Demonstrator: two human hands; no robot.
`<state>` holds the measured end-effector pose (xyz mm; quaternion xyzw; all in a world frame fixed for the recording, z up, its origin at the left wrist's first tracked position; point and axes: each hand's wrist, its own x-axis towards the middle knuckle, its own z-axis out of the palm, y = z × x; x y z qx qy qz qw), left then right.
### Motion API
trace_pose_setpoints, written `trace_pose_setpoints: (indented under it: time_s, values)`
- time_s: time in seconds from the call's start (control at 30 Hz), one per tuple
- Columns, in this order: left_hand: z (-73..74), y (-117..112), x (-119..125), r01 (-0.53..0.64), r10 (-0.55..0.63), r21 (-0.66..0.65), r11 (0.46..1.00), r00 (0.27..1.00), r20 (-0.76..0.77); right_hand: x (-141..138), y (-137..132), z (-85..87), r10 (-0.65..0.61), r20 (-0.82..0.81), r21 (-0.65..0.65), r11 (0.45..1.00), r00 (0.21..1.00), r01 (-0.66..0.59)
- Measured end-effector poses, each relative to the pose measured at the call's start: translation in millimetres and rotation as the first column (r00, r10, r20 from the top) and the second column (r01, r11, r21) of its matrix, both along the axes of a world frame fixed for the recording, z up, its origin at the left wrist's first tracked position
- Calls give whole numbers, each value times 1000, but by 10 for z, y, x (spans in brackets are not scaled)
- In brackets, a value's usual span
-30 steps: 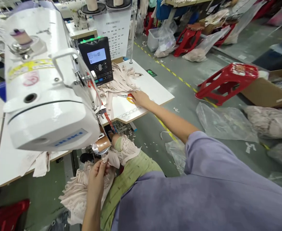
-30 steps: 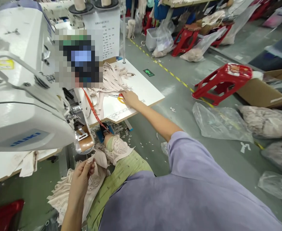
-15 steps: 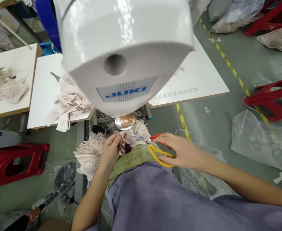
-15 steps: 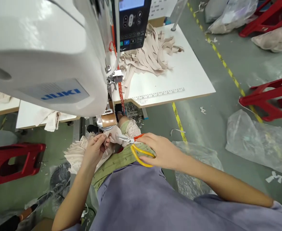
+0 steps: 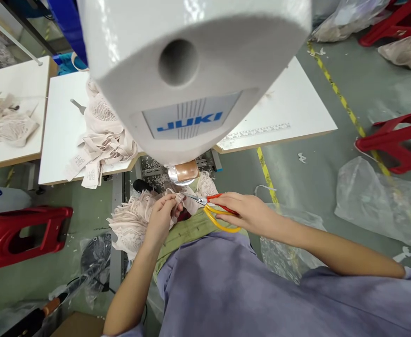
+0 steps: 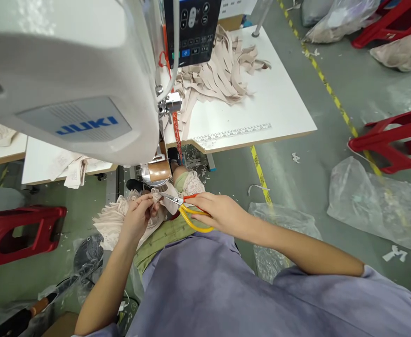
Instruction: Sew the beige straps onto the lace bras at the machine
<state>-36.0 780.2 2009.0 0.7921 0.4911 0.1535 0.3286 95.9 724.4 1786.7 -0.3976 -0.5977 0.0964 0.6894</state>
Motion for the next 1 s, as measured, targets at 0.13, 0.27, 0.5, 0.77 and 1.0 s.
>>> trace_pose_setpoints:
  time_s: [0.13,0.27,0.5,0.77,1.0]
  values:
    - [14,15,-36,-36,44,-75,996,994,105,-3,-68,-30,57,-158,-65,996,986,-68]
    - [26,9,-60,-71,80,-63,996,984,157,-55,-76,15,98,-186,-52,993,978,-109]
    - [48,-32,-53,-9,6,114,993,1000,23,-109,8,253,119,-153,-71,989,981,-131]
    - [61,5,-84,43,-21,246,968,996,-90,-84,110,328,157,-148,-91,981,976,-171]
    - [-2,-1,-69,-40,36,220,975,999,24,-66,54,224,123,-151,-62,989,981,-134]
